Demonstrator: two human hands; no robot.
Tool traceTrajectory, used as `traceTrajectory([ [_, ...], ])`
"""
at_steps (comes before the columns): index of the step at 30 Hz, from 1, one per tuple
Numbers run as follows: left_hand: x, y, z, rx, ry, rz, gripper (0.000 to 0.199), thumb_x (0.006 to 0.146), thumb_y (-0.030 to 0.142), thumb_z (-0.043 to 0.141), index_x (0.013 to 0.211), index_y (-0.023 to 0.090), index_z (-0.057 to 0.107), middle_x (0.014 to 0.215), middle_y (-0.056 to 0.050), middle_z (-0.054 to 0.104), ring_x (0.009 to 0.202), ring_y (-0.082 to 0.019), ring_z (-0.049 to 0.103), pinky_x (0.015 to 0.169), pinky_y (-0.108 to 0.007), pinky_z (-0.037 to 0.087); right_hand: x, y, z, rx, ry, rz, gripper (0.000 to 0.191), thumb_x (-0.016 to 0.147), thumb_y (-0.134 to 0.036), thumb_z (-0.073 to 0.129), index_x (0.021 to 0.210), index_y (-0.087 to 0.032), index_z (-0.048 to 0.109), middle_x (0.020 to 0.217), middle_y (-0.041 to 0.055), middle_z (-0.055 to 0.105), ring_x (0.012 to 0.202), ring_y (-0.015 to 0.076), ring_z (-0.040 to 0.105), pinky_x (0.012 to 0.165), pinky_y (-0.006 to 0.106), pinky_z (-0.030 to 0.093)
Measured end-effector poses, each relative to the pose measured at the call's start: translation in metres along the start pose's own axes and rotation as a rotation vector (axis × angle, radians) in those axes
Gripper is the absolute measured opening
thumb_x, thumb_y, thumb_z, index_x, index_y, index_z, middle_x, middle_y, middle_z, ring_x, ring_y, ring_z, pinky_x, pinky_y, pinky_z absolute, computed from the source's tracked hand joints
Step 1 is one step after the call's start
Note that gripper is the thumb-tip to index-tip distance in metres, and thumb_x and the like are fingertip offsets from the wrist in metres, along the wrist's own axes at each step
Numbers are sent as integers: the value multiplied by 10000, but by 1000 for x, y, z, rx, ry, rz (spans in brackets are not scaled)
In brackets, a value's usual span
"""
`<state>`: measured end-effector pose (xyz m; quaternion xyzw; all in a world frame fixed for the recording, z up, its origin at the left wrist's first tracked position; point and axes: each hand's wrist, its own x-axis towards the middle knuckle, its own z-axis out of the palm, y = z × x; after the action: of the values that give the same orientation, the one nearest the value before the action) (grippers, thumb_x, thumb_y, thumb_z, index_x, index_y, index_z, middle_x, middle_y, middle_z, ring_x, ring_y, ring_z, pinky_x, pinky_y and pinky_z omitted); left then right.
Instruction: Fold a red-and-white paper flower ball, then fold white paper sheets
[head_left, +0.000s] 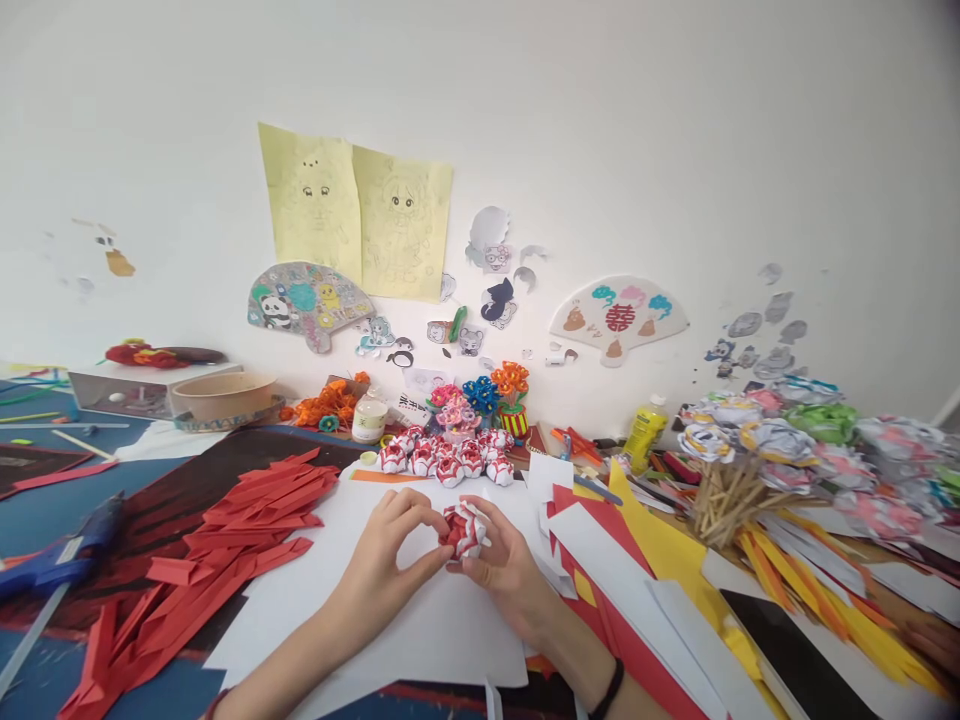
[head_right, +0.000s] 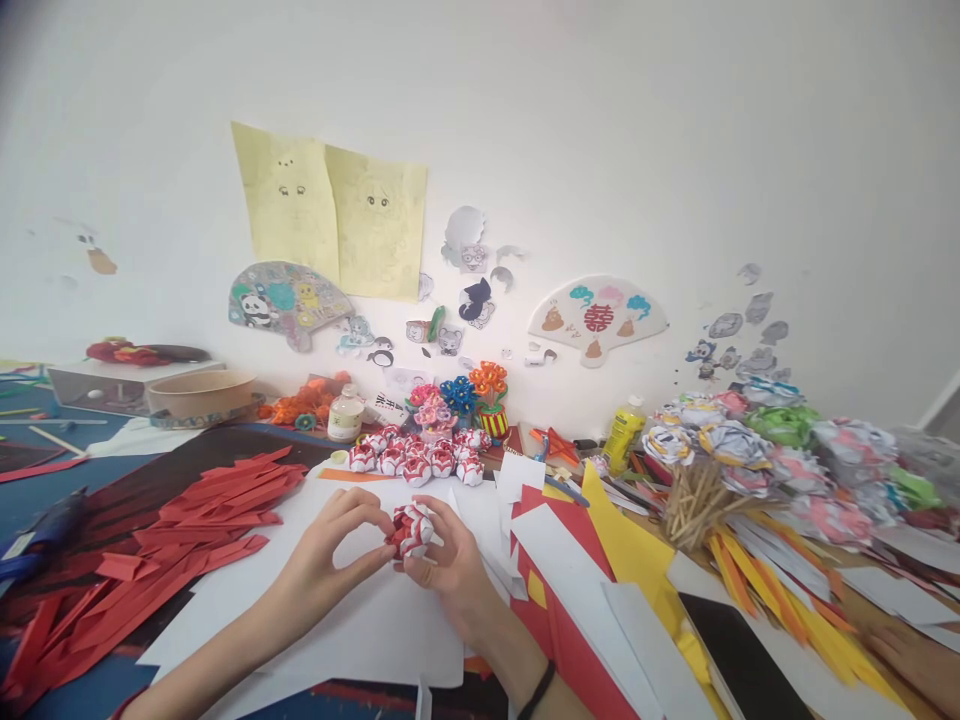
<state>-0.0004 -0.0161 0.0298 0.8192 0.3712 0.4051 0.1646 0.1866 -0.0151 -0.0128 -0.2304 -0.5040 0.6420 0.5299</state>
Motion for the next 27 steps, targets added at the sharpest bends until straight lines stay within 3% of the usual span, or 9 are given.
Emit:
traceTrajectory([
  [10, -1, 2, 0, -28, -38, -34, 116, 898, 334, 558, 897, 245, 632, 929, -28, 588, 918, -205, 515, 826, -332, 426, 0, 1, -1, 1, -6, -5, 653, 652, -246, 840, 1210, -263, 502, 1151, 63, 579, 979, 212, 602, 889, 381, 449],
  [18, 1, -9, 3, -133, -74, -130, 131, 882, 354, 574, 847, 239, 628, 888, -11, 595, 904, -191, 520, 791, -303, 405, 1, 4, -6, -30, -15, 22, 648, 616, -198, 857, 1166, -264, 521, 1086, 41, 631, 910, 182, 629, 776, 294, 474],
  [27, 4, -9, -1, -135, -116, -179, 203, 873, 413, 570, 792, 233, 616, 867, -6, 624, 895, -198, 517, 771, -305, 384, 1, 4, -6, -33, -15, 98, 661, 622, -194, 856, 1198, -234, 535, 1126, 63, 630, 954, 216, 649, 861, 404, 514],
])
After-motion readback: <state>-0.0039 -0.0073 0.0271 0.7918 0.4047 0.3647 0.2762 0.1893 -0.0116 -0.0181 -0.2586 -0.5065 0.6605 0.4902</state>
